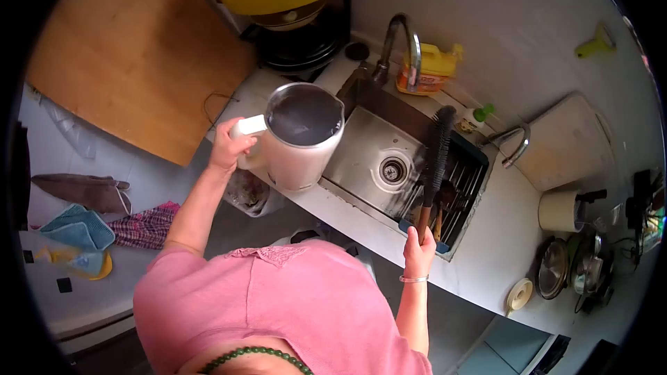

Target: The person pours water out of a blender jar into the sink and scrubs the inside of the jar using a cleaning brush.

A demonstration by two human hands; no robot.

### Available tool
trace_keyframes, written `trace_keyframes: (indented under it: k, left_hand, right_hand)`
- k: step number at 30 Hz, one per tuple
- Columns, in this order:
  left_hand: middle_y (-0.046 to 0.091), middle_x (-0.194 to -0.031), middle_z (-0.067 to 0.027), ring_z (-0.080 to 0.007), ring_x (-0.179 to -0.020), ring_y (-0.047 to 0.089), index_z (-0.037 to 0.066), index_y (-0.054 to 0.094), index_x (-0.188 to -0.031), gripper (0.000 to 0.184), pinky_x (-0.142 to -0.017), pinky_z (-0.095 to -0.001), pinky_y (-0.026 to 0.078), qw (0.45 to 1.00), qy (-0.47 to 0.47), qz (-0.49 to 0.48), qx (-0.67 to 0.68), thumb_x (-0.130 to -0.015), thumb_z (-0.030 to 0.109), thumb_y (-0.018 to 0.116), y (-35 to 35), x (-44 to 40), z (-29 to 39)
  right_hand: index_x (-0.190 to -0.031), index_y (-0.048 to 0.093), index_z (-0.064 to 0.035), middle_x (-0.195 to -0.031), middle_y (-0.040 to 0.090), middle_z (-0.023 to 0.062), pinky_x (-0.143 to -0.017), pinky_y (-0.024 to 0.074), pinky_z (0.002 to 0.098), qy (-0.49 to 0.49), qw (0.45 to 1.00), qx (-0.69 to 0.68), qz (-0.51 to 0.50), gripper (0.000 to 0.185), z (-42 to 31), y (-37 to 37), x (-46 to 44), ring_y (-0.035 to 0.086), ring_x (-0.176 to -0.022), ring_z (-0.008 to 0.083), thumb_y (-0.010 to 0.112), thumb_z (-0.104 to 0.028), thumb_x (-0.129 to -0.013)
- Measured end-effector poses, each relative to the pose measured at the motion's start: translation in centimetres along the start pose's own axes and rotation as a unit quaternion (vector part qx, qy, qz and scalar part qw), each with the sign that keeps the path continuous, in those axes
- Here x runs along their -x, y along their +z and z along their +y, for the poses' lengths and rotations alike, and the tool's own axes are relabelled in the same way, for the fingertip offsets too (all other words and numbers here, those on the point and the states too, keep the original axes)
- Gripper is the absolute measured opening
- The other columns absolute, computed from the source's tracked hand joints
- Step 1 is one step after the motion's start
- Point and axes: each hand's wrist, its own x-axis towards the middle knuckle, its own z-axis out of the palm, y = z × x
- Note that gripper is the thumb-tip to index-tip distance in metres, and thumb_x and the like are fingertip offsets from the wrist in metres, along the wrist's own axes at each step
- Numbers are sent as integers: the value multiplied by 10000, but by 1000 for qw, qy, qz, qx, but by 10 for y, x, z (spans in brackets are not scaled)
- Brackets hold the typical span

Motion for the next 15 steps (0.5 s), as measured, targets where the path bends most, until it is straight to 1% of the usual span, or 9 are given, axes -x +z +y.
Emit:
trace_keyframes:
  k: [1,2,3,6,11,13,15]
  left_hand:
    - [587,-687,14,-50,-550,507,13,648,-812,130,-482,-213,397,999,-22,-23,-13,-685,31,676,13,-2,-2]
    - [588,-684,14,-50,-551,505,12,649,-807,119,-487,-211,397,998,-45,-46,-24,-691,31,668,26,-4,-3]
    - [588,-684,14,-50,-551,505,12,649,-807,119,-487,-211,397,997,-45,-54,-25,-691,31,668,38,-7,-1]
    - [581,-680,21,-48,-569,503,11,643,-802,96,-488,-212,384,990,-51,-113,-65,-709,32,657,68,-21,4]
    - [575,-672,23,-52,-590,502,22,639,-793,96,-515,-224,384,977,-53,-159,-132,-700,40,657,117,-37,17]
    - [582,-673,22,-59,-606,517,17,641,-788,101,-536,-230,402,963,-52,-184,-189,-691,46,656,131,-41,15]
    - [589,-677,17,-63,-608,523,14,645,-788,111,-541,-233,409,959,-61,-186,-206,-685,53,655,145,-42,18]
  right_hand:
    - [-822,502,-100,-549,399,-82,-372,266,205,0,1000,-5,6,173,5,-7,1,349,-420,21,608,-179,-933]
    - [-845,499,-115,-554,370,-95,-367,237,197,-7,1000,-12,16,153,11,-16,2,320,-419,11,600,-177,-943]
    - [-868,497,-131,-559,340,-108,-362,209,189,-12,999,-18,27,134,15,-24,3,291,-418,1,591,-176,-953]
    - [-858,487,-134,-557,343,-105,-360,211,191,-11,997,-48,52,149,20,-43,11,292,-416,4,592,-176,-955]
    - [-890,507,-117,-552,356,-99,-359,224,191,-30,994,-63,83,122,28,-71,19,309,-419,6,593,-174,-955]
    - [-897,510,-113,-552,360,-98,-361,230,190,-33,993,-64,97,119,32,-84,22,311,-419,7,595,-173,-955]
    - [-903,513,-109,-553,363,-97,-362,235,188,-34,991,-64,108,116,32,-96,25,313,-420,7,596,-173,-954]
